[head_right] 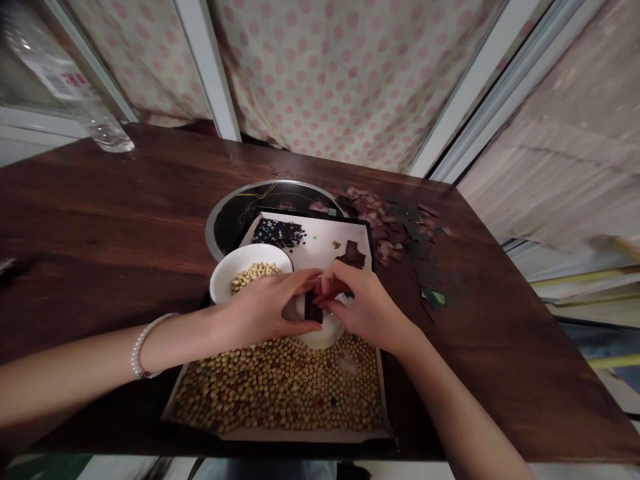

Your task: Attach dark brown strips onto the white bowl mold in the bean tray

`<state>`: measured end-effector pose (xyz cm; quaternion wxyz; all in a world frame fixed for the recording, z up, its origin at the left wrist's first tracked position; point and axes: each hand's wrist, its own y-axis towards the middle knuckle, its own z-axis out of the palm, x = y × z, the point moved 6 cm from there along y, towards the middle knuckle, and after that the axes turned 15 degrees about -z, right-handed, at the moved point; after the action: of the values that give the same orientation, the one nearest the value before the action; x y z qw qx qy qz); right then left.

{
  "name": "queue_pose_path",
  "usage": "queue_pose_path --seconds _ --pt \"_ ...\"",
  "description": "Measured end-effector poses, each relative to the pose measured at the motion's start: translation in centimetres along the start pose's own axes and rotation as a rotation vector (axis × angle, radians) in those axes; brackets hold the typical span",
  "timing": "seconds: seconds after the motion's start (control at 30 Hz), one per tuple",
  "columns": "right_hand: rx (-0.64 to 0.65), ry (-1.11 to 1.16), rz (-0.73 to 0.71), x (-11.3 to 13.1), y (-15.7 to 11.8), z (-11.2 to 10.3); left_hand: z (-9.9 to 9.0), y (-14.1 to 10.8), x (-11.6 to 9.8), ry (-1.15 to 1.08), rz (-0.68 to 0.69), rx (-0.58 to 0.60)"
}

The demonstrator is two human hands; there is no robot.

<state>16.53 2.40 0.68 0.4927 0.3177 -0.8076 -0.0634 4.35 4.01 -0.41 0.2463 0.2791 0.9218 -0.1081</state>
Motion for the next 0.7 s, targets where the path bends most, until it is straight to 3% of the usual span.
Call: queue_pose_path --seconds 0.23,0.33,0.5,0.7 --pt "-0.025 0.018 -0.011 0.3 -0.1 -0.8 0.1 0.1 0.1 -0.006 -0.004 0.015" --pt "-0.027 -0.093 -0.006 0.1 -0.5 -0.5 0.1 0.1 0.1 -0.016 -0.009 0.015" --pt "-0.090 -0.073 0.013 -1.1 -1.1 0.5 0.2 0.1 0.0 -0.002 -0.013 0.017" --pt "0.013 -0.158 -0.004 -0.7 -1.1 0.4 0.2 0.0 0.0 -0.033 -0.017 0.009"
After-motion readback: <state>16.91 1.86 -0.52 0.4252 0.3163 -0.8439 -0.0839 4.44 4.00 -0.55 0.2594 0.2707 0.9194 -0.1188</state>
